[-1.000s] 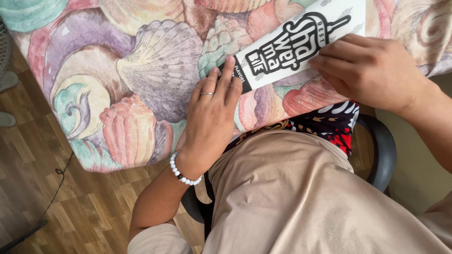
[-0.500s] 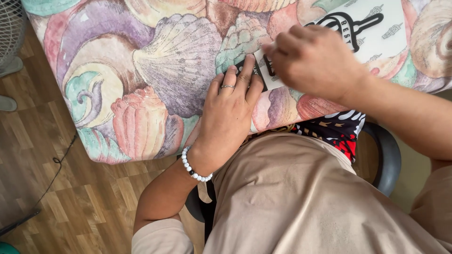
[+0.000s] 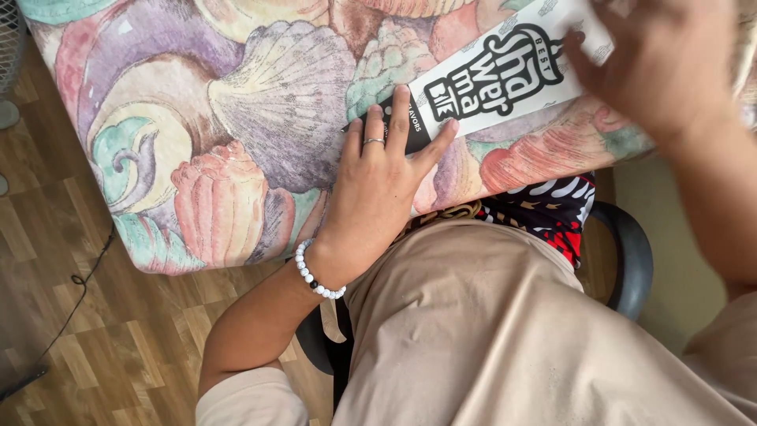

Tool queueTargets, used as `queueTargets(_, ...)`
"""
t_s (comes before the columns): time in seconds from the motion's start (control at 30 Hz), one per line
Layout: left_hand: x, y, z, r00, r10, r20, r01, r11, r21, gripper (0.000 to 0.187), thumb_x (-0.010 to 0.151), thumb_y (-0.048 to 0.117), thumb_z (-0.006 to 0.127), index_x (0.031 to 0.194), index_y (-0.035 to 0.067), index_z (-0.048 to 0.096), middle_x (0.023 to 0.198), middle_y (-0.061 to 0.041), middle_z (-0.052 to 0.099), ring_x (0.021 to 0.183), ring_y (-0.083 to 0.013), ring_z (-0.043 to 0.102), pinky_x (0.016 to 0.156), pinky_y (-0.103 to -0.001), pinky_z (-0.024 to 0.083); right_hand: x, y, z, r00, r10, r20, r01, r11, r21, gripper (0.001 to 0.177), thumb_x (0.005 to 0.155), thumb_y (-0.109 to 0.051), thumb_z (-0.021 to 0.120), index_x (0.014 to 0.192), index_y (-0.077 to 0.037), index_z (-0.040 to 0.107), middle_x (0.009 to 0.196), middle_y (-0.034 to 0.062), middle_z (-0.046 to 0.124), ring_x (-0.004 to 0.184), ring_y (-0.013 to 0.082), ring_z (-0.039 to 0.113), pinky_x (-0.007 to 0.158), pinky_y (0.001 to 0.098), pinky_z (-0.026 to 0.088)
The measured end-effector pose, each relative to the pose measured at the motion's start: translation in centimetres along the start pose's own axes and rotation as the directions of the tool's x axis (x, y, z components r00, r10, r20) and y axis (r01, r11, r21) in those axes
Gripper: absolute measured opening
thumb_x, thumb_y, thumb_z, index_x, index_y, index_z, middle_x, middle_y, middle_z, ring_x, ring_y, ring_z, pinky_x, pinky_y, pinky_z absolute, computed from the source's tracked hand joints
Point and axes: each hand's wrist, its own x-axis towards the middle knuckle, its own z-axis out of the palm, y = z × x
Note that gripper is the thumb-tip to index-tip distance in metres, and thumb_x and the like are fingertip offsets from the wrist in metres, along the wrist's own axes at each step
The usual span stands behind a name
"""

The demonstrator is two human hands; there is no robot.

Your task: Peeling stickers from a backing sheet and organizing them on a table

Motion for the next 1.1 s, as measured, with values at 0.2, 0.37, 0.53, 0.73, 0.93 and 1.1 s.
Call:
queueTargets(0.2, 0.3, 0.5, -0.4, 0.999, -0.005, -0.054, 0.006, 1.000, 0.008, 0.059, 0.100, 0.009, 0.049, 0.154, 0.031, 0.042, 0.150, -0.031, 0.043, 0.126, -0.0429, 0.050, 0.111, -0.053, 0.042, 0.3, -5.4, -8.1, 0.902, -0.274, -0.333, 0.428, 0.662, 0.615, 0.016, 0.110, -0.007, 0.062, 0.121, -0.001, 0.073, 0.113, 0.0093, 0.068, 0.086, 0.0259, 0.061, 0.078, 0.0366, 0.056)
queueTargets(0.37, 1.3, 0.2, 1.8, 0.972, 0.032, -0.233, -0.141, 0.872, -0.470, 0.041, 0.100, -0.014, 0.055, 0.138, -0.002, 0.063, 0.156, -0.026, 0.039, 0.147, -0.0455, 0.036, 0.124, -0.054, 0.040, -2.1, -2.3, -6.3, 0.926, -0.285, -0.247, 0.370, 0.814, 0.447, 0.011, 0.112, -0.012, 0.066, 0.118, -0.011, 0.075, 0.117, 0.0005, 0.070, 0.096, 0.0200, 0.067, 0.080, 0.0290, 0.058)
queueTargets(0.53, 1.0, -0.3, 2.5, 0.968, -0.002, -0.253, -0.156, 0.781, -0.605, 0.044, 0.097, -0.021, 0.053, 0.135, -0.001, 0.062, 0.154, -0.025, 0.041, 0.147, -0.0447, 0.038, 0.121, -0.054, 0.046, -2.4, -1.4, -5.7, 0.916, -0.277, -0.290, 0.377, 0.841, 0.387, 0.014, 0.111, -0.005, 0.065, 0.117, -0.010, 0.076, 0.115, 0.0001, 0.072, 0.093, 0.0174, 0.068, 0.079, 0.0260, 0.057)
queueTargets(0.73, 1.0, -0.9, 1.6, 0.978, 0.008, -0.209, -0.142, 0.758, -0.637, 0.034, 0.102, -0.014, 0.051, 0.131, 0.001, 0.061, 0.158, -0.022, 0.036, 0.150, -0.0431, 0.033, 0.127, -0.056, 0.036, -2.3, -1.5, -5.5, 0.903, -0.300, -0.307, 0.403, 0.839, 0.365, 0.010, 0.113, -0.007, 0.065, 0.115, -0.009, 0.074, 0.114, 0.0015, 0.070, 0.088, 0.0179, 0.065, 0.079, 0.0266, 0.057)
queueTargets(0.93, 1.5, -1.4, 1.2, 0.981, 0.088, -0.173, -0.164, 0.852, -0.497, 0.040, 0.096, -0.014, 0.053, 0.130, 0.005, 0.059, 0.163, -0.024, 0.027, 0.148, -0.0460, 0.039, 0.121, -0.055, 0.042, -2.1, -1.1, -5.5, 0.901, -0.304, -0.310, 0.414, 0.816, 0.403, 0.009, 0.112, -0.007, 0.065, 0.113, -0.008, 0.074, 0.115, 0.0024, 0.069, 0.085, 0.0186, 0.064, 0.078, 0.0279, 0.057)
queueTargets(1.1, 2.1, -1.5, 1.0, 0.980, 0.133, -0.149, -0.179, 0.916, -0.358, 0.025, 0.109, 0.003, 0.051, 0.133, 0.007, 0.058, 0.161, -0.027, 0.030, 0.139, -0.0449, 0.046, 0.107, -0.053, 0.049, -2.0, -0.8, -6.0, 0.902, -0.316, -0.295, 0.420, 0.804, 0.421, 0.008, 0.112, -0.007, 0.065, 0.113, -0.007, 0.073, 0.115, 0.0026, 0.070, 0.086, 0.0199, 0.064, 0.078, 0.0297, 0.056)
